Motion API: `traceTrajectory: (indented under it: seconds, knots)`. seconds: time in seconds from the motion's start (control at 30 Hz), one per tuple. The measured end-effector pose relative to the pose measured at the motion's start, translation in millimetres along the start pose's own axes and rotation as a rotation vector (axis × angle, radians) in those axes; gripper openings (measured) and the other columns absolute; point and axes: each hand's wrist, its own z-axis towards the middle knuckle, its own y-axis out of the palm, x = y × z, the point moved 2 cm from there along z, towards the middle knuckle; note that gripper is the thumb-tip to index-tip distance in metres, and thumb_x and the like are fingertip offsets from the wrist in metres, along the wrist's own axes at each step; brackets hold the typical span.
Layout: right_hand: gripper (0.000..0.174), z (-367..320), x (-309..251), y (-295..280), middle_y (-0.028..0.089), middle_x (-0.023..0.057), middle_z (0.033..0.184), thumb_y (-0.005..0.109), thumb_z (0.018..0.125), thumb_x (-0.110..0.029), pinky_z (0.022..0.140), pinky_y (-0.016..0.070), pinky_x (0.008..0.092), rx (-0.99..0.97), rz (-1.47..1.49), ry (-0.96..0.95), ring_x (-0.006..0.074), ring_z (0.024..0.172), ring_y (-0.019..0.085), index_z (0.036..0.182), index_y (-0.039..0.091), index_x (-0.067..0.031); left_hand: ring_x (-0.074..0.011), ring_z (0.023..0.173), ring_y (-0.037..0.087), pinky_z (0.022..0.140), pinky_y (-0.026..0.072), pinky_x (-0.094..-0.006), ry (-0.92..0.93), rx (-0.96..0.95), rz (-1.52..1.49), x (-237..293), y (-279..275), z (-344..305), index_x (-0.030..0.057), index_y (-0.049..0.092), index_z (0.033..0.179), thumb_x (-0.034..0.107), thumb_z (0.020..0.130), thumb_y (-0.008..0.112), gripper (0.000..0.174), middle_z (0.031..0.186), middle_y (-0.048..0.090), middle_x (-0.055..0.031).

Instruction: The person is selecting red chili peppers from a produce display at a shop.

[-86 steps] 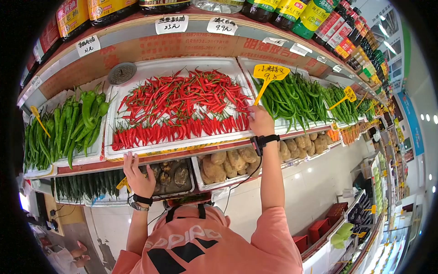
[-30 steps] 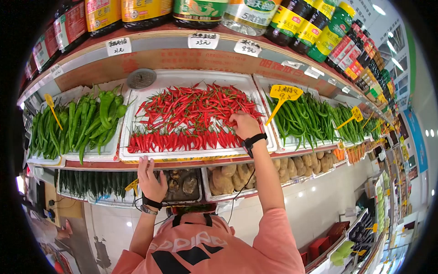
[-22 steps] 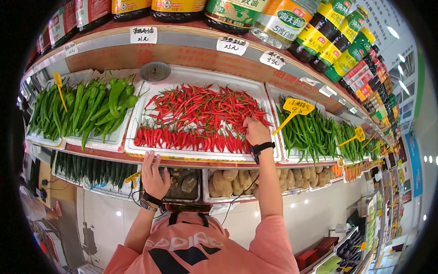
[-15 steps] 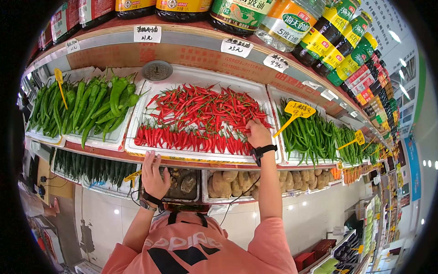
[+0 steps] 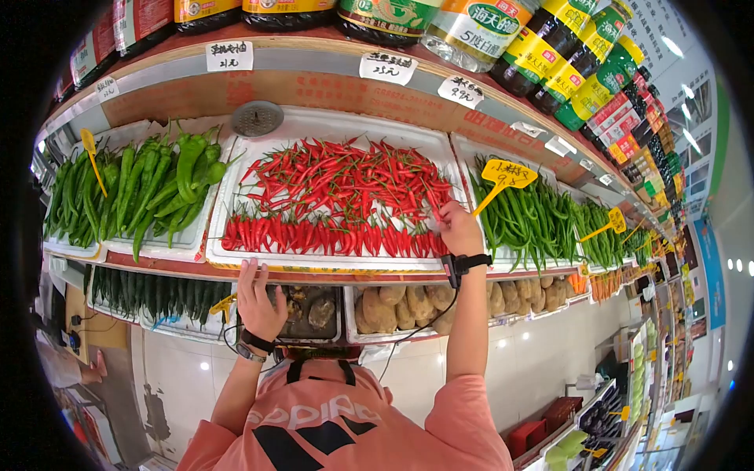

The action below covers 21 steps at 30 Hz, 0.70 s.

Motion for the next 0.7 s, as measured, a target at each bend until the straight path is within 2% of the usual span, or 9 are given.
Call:
traceTrajectory:
  seconds: [0.07,0.17,0.2,0.3,0.33,0.43,0.6,0.7]
  knots:
    - [0.026,-14,10,-8,0.077,0.0174,0.088,0.083,0.085,-0.010,0.074,0.0580,0.0498,0.066,0.007,0.045,0.0407,0.085,0.075,0.105,0.066,-0.0057,-0.0442,0.144,0.052,0.115,0.0467,-0.0538,0.000,-0.005,0.014,1,-1,0,0.0008,0.060,0.142,0.006,0.088,0.071,0.055,0.154,0.055,-0.0205]
    - [0.029,-32,28,-13,0.077,0.0200,0.086,0.084,0.085,-0.010,0.074,0.0579,0.0503,0.022,-0.094,0.209,0.0405,0.084,0.075,0.107,0.065,-0.0046,-0.0482,0.147,0.046,0.117,0.0425,-0.0569,0.000,-0.033,-0.018,-2,3,-3,-0.0014,0.055,0.147,0.007,0.090,0.071,0.059,0.156,0.051,-0.0227]
    - [0.033,-36,39,-8,0.076,0.0215,0.085,0.085,0.084,-0.012,0.074,0.0584,0.0507,0.029,-0.095,0.210,0.0404,0.083,0.076,0.109,0.064,-0.0040,-0.0484,0.147,0.046,0.118,0.0421,-0.0571,-0.003,-0.036,-0.029,-2,3,-3,-0.0020,0.055,0.147,0.006,0.090,0.070,0.059,0.157,0.050,-0.0231]
    - [0.037,-45,45,-2,0.077,0.0202,0.085,0.087,0.083,-0.014,0.076,0.0593,0.0505,0.005,-0.110,0.271,0.0406,0.083,0.076,0.111,0.064,-0.0044,-0.0486,0.147,0.045,0.118,0.0418,-0.0571,0.006,-0.036,-0.032,-2,3,-3,-0.0031,0.055,0.146,0.006,0.090,0.070,0.059,0.156,0.049,-0.0238]
    - [0.037,-47,44,-1,0.077,0.0192,0.086,0.088,0.082,-0.016,0.078,0.0598,0.0505,0.013,-0.103,0.274,0.0409,0.084,0.076,0.108,0.065,-0.0036,-0.0486,0.147,0.045,0.118,0.0417,-0.0572,0.008,-0.035,-0.034,-2,3,-2,-0.0035,0.055,0.146,0.006,0.090,0.070,0.058,0.156,0.049,-0.0240]
    - [0.031,-51,45,4,0.076,0.0198,0.082,0.087,0.084,-0.014,0.069,0.0575,0.0462,0.061,-0.122,0.127,0.0364,0.078,0.076,0.102,0.064,-0.0030,-0.0487,0.147,0.045,0.118,0.0413,-0.0573,0.016,-0.039,-0.039,-1,2,-1,-0.0044,0.055,0.145,0.005,0.090,0.070,0.058,0.156,0.049,-0.0247]
    - [0.022,-47,25,3,0.074,0.0170,0.080,0.083,0.088,-0.016,0.074,0.0586,0.0494,0.136,-0.109,0.194,0.0400,0.082,0.075,0.099,0.066,-0.0061,-0.0488,0.148,0.045,0.118,0.0413,-0.0574,0.014,-0.045,-0.043,-2,2,-1,-0.0042,0.055,0.145,0.004,0.090,0.070,0.057,0.156,0.049,-0.0249]
    - [0.021,-46,21,8,0.075,0.0155,0.081,0.083,0.088,-0.016,0.073,0.0585,0.0498,0.119,-0.257,0.195,0.0395,0.082,0.075,0.098,0.067,-0.0068,-0.0489,0.148,0.045,0.118,0.0418,-0.0573,0.004,-0.051,-0.047,-2,1,-1,-0.0034,0.055,0.145,0.004,0.090,0.071,0.058,0.156,0.049,-0.0249]
